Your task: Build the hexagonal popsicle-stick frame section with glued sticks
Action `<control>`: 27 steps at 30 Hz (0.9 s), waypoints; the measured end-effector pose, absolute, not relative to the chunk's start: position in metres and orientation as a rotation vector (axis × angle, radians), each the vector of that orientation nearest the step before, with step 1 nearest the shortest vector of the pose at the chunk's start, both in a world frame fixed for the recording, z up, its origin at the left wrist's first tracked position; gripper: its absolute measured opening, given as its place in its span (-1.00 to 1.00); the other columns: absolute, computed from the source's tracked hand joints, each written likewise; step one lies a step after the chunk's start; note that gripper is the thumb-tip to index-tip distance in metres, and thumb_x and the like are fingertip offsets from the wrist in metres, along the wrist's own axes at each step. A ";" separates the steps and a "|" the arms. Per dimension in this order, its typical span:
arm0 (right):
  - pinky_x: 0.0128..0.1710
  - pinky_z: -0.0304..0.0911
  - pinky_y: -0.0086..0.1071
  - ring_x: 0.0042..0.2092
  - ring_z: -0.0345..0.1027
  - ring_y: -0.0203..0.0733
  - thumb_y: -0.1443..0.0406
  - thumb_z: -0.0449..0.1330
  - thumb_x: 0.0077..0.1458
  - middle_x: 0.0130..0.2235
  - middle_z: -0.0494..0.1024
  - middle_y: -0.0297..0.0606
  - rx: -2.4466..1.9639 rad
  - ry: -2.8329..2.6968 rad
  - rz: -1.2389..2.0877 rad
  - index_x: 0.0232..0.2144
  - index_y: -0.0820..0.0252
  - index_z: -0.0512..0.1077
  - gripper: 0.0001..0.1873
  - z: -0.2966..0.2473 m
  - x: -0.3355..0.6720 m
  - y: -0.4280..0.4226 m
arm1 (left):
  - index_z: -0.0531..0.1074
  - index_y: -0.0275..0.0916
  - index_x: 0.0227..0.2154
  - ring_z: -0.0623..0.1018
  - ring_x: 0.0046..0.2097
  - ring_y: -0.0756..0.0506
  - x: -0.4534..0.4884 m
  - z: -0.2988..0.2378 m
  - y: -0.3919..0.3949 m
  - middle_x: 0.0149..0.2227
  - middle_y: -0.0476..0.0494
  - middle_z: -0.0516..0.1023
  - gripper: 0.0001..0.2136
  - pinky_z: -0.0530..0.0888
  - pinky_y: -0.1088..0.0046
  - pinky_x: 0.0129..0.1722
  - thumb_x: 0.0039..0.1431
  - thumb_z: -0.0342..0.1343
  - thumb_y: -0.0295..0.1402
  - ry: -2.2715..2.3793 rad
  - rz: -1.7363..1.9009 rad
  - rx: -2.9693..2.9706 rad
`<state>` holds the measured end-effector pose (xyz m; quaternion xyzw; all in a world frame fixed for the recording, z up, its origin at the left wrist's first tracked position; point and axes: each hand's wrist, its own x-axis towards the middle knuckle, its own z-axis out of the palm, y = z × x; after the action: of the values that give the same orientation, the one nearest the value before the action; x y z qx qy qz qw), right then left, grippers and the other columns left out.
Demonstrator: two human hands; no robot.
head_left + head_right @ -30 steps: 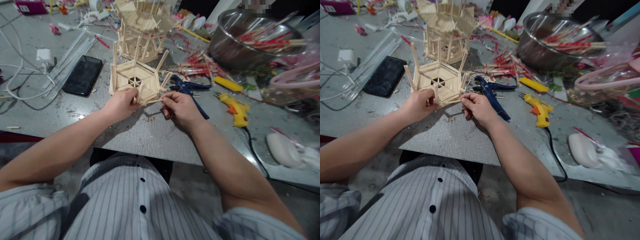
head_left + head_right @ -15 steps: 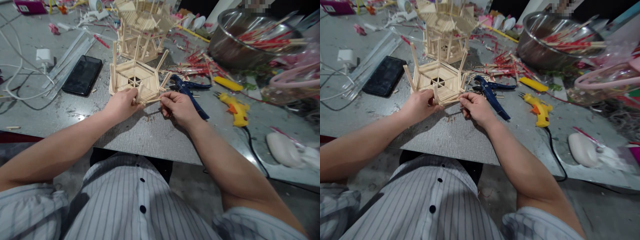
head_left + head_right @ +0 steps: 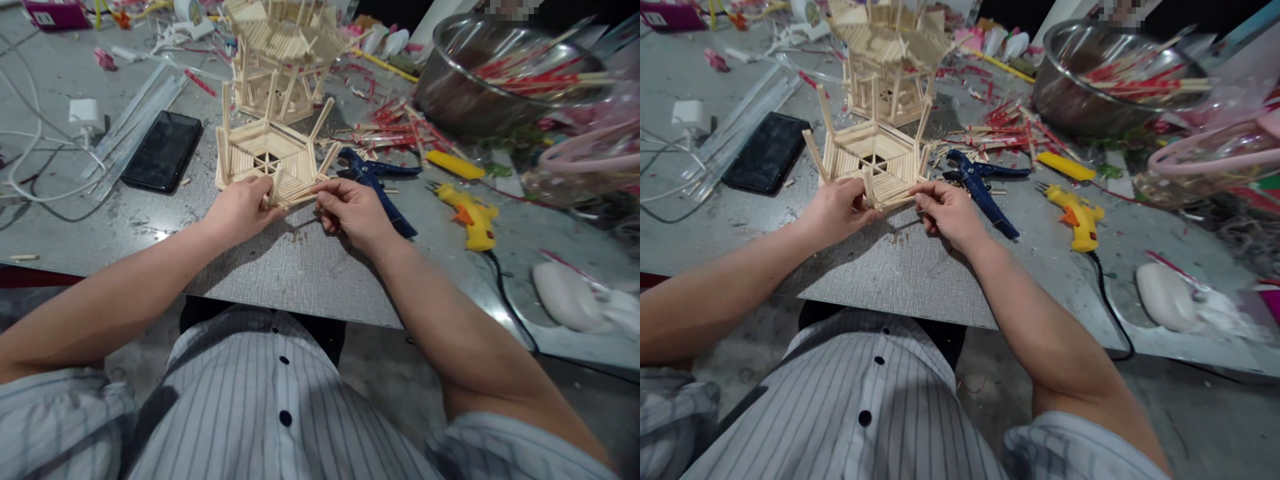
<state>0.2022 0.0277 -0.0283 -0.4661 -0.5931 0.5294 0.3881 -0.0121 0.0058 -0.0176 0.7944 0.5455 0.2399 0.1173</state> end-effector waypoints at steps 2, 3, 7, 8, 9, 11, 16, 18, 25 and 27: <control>-0.74 0.02 -0.57 -0.67 0.15 -0.52 0.23 0.26 0.05 -0.52 0.37 -0.48 -1.177 -1.520 1.347 -0.31 0.18 0.41 -0.83 -0.029 0.203 0.028 | 0.40 -0.22 -0.38 0.48 -0.37 -0.07 -0.013 -0.018 0.006 -0.40 -0.12 0.48 -0.84 0.35 0.44 -0.40 0.07 0.18 -0.25 1.596 0.706 2.344; -0.74 0.02 -0.57 -0.66 0.15 -0.52 0.23 0.26 0.05 -0.51 0.37 -0.48 -1.171 -1.526 1.349 -0.31 0.18 0.41 -0.83 -0.030 0.203 0.029 | 0.40 -0.22 -0.38 0.48 -0.36 -0.07 -0.013 -0.018 0.006 -0.39 -0.13 0.48 -0.84 0.35 0.44 -0.40 0.07 0.18 -0.25 1.596 0.707 2.348; -0.74 0.01 -0.57 -0.66 0.15 -0.53 0.25 0.25 0.05 -0.50 0.37 -0.47 -1.164 -1.538 1.348 -0.31 0.17 0.42 -0.85 -0.030 0.203 0.029 | 0.41 -0.23 -0.36 0.48 -0.35 -0.08 -0.013 -0.018 0.006 -0.38 -0.13 0.48 -0.85 0.37 0.43 -0.38 0.08 0.18 -0.26 1.599 0.693 2.347; -0.74 0.01 -0.57 -0.66 0.14 -0.53 0.25 0.25 0.05 -0.51 0.37 -0.47 -1.164 -1.538 1.346 -0.31 0.17 0.42 -0.85 -0.030 0.202 0.029 | 0.41 -0.23 -0.36 0.48 -0.35 -0.07 -0.013 -0.018 0.006 -0.38 -0.13 0.48 -0.85 0.37 0.44 -0.37 0.08 0.18 -0.26 1.598 0.694 2.348; -0.74 0.00 -0.57 -0.66 0.14 -0.53 0.25 0.25 0.05 -0.51 0.37 -0.48 -1.166 -1.536 1.343 -0.32 0.17 0.42 -0.86 -0.030 0.202 0.028 | 0.41 -0.23 -0.35 0.48 -0.34 -0.07 -0.012 -0.018 0.005 -0.38 -0.12 0.48 -0.85 0.37 0.44 -0.37 0.08 0.18 -0.27 1.594 0.698 2.349; -0.74 0.00 -0.57 -0.67 0.14 -0.53 0.26 0.25 0.06 -0.51 0.37 -0.48 -1.170 -1.529 1.339 -0.32 0.17 0.41 -0.87 -0.030 0.202 0.028 | 0.41 -0.24 -0.35 0.48 -0.33 -0.07 -0.012 -0.018 0.005 -0.37 -0.13 0.48 -0.85 0.37 0.45 -0.36 0.08 0.18 -0.27 1.589 0.705 2.352; -0.75 0.00 -0.57 -0.67 0.15 -0.52 0.27 0.25 0.06 -0.53 0.37 -0.49 -1.179 -1.521 1.348 -0.32 0.18 0.40 -0.87 -0.029 0.200 0.027 | 0.41 -0.23 -0.34 0.48 -0.32 -0.08 -0.013 -0.019 0.006 -0.36 -0.14 0.49 -0.84 0.37 0.44 -0.36 0.10 0.16 -0.25 1.576 0.709 2.359; -0.75 0.00 -0.56 -0.68 0.15 -0.52 0.28 0.24 0.06 -0.53 0.37 -0.49 -1.187 -1.512 1.349 -0.32 0.18 0.39 -0.87 -0.028 0.200 0.027 | 0.41 -0.22 -0.34 0.49 -0.31 -0.08 -0.013 -0.018 0.006 -0.36 -0.14 0.49 -0.85 0.38 0.44 -0.35 0.09 0.16 -0.25 1.571 0.721 2.353; -0.75 0.00 -0.55 -0.68 0.16 -0.51 0.27 0.26 0.04 -0.52 0.39 -0.49 -1.191 -1.519 1.355 -0.31 0.19 0.35 -0.82 -0.029 0.201 0.028 | 0.38 -0.25 -0.35 0.48 -0.30 -0.11 -0.012 -0.016 0.005 -0.33 -0.17 0.47 -0.84 0.34 0.41 -0.36 0.11 0.14 -0.26 1.586 0.661 2.354; -0.75 0.02 -0.55 -0.68 0.17 -0.51 0.27 0.27 0.02 -0.51 0.40 -0.49 -1.206 -1.503 1.357 -0.31 0.18 0.33 -0.80 -0.029 0.201 0.028 | 0.38 -0.25 -0.36 0.47 -0.33 -0.08 -0.012 -0.016 0.005 -0.33 -0.16 0.47 -0.84 0.32 0.44 -0.39 0.12 0.14 -0.25 1.587 0.649 2.378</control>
<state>0.2007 0.0281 -0.0288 -0.4728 -0.5892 0.5320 0.3825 -0.0119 0.0050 -0.0163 0.8066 0.5385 0.2202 0.1049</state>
